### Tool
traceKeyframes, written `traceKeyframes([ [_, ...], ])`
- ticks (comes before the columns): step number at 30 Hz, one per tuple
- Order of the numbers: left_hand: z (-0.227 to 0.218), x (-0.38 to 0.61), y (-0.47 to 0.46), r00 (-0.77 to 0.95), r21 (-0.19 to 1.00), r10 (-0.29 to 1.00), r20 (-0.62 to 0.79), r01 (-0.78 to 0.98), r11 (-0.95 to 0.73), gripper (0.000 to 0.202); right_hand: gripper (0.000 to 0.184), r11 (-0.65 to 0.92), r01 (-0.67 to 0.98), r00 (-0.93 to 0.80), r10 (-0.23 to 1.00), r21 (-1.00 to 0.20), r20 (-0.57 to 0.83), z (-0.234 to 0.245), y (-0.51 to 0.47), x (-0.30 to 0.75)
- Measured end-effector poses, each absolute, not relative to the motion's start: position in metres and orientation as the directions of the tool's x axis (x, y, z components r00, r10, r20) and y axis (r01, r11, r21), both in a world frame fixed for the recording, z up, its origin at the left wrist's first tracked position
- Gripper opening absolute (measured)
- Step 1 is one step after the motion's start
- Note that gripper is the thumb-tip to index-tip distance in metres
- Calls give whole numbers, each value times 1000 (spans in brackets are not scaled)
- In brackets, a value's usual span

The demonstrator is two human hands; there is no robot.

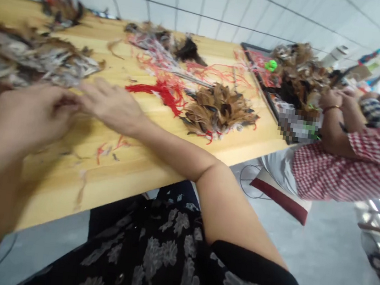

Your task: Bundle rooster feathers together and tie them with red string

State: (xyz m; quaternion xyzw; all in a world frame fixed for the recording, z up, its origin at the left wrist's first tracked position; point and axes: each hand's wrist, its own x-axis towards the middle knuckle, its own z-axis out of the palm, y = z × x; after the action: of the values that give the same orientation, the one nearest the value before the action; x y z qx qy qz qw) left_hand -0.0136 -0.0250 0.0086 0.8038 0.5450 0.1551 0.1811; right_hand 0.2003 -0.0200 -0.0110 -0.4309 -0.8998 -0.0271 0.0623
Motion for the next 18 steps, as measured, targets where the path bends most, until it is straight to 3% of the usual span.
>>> traceKeyframes([
  [1,18,-7,-30,336,432,941,37,844,-318,10,68,621,784,-614,779,-19,129,-5,-23,206],
  [3,28,3,-36,253,493,967,32,837,-235,9,64,515,851,-489,848,-100,203,1,-24,217],
  [6,23,7,-35,118,764,993,14,639,-87,7,36,408,843,-304,899,-350,316,-10,-13,226],
  [9,3,6,-25,82,943,995,-48,334,18,19,29,409,721,-264,908,-559,325,-33,-2,225],
  [14,-29,-4,-10,194,956,979,65,268,-117,35,38,333,485,-287,934,-809,212,-50,1,215],
  [18,-39,-9,-5,213,949,971,106,271,-163,30,58,222,277,-328,936,-935,125,-48,0,210],
])
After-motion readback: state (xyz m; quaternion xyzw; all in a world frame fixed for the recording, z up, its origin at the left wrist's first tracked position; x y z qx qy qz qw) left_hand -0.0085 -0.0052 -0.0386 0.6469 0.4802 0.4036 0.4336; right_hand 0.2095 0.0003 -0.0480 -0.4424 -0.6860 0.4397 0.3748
